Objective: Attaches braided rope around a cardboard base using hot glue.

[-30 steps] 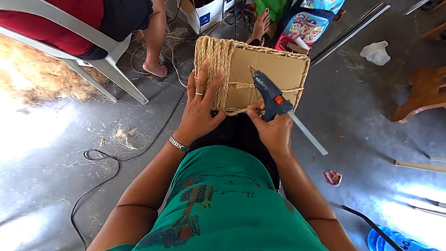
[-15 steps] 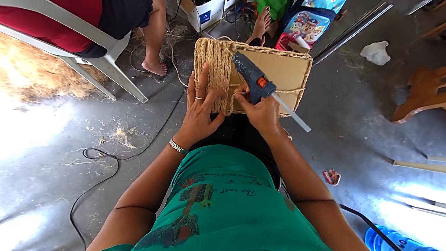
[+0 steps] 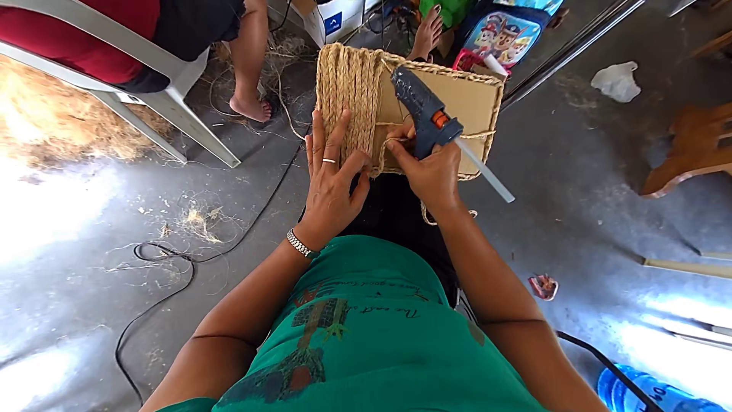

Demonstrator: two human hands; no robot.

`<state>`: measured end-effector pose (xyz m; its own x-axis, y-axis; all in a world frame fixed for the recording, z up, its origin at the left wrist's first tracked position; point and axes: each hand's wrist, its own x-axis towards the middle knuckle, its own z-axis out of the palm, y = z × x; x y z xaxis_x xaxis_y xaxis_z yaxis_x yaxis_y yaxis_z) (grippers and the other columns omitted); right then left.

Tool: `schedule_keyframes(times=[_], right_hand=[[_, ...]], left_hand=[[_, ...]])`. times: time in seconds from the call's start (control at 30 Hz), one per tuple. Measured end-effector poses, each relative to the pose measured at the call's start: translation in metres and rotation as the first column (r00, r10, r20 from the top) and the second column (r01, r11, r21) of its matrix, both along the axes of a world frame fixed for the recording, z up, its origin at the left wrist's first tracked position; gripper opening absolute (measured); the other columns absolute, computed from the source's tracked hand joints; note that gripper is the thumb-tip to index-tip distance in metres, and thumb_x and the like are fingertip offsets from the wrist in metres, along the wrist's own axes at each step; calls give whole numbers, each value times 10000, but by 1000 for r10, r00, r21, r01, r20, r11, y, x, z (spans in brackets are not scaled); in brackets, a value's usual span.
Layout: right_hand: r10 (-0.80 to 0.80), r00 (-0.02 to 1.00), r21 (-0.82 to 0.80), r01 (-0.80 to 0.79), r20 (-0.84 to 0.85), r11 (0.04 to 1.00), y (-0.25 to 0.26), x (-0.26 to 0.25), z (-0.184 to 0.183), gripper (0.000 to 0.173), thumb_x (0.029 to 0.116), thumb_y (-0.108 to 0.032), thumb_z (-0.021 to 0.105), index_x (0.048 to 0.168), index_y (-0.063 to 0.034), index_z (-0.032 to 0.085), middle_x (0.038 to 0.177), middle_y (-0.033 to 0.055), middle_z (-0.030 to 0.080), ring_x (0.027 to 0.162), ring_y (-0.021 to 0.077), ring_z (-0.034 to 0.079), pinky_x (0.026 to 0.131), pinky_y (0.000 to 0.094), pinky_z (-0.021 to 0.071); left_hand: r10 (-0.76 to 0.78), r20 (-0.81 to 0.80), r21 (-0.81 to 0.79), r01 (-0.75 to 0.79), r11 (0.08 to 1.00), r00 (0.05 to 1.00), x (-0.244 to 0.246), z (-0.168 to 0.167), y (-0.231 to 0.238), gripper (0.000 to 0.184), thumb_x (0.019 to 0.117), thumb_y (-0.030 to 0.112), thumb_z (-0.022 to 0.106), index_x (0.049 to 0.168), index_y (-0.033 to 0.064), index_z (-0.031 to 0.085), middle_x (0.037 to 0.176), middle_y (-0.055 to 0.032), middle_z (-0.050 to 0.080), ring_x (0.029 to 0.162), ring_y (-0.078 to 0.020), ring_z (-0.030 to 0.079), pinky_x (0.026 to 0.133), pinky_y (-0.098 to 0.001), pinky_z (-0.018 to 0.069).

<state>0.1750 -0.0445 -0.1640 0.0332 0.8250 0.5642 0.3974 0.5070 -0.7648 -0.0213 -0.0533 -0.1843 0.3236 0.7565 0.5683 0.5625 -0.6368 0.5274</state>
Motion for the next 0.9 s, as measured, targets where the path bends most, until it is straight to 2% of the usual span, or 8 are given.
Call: schedule_keyframes(times=[0.13,0.23,0.4,0.5,0.6,0.7,0.9], right_hand=[[-7,997,-9,7,-71,1000,5,-1,-2,236,880,-19,780,1049,36,625,1022,106,744,926,164,737,826,334,633],[0,996,-22,-1,-87,1000,7,0,-4,234,886,-27,779,1057,30,630,1023,98,749,927,164,739,820,336,634],[43,998,-44,-45,-56,998,6,4,0,228,905,-43,759,1076,34,629,1043,96,740,945,159,734,829,337,636],[88,996,-103,-87,6,991,4,12,4,235,937,-105,723,1123,14,642,1085,76,738,980,124,721,853,312,617],[146,989,-155,-141,22,978,4,20,6,351,896,-176,781,1144,16,623,1096,74,727,975,131,713,873,324,612],[123,990,-162,-110,68,981,5,24,6,453,828,-255,866,1122,2,636,1062,60,731,958,121,709,868,321,608],[144,981,-229,-112,128,967,4,27,11,300,865,-243,831,1039,-52,679,989,22,756,833,71,692,759,278,580]], left_hand=[[0,17,11,0,1000,1000,-1,-3,4,128,961,245,607,1005,164,696,1639,-187,328,1547,-486,98,1255,-635,115],[7,20,-11,-7,1000,1000,-1,-1,4,191,929,354,688,1009,180,699,1648,-165,321,1555,-465,94,1256,-632,108],[59,-6,7,-58,998,998,3,-3,3,201,916,354,724,1001,176,685,1643,-166,329,1551,-469,112,1248,-637,134],[104,-17,21,-103,994,994,6,-4,3,198,911,351,722,989,173,680,1632,-163,351,1547,-471,130,1247,-627,143],[134,-26,42,-133,990,991,9,-4,4,201,911,335,717,1008,164,678,1609,-170,387,1538,-472,165,1244,-613,170],[167,-44,75,-163,984,985,11,-6,3,223,908,339,718,1032,157,683,1579,-186,422,1519,-487,210,1229,-619,207],[215,-79,106,-207,973,973,10,-8,5,230,905,398,710,1025,203,688,1566,-165,443,1504,-489,231,1194,-623,237]])
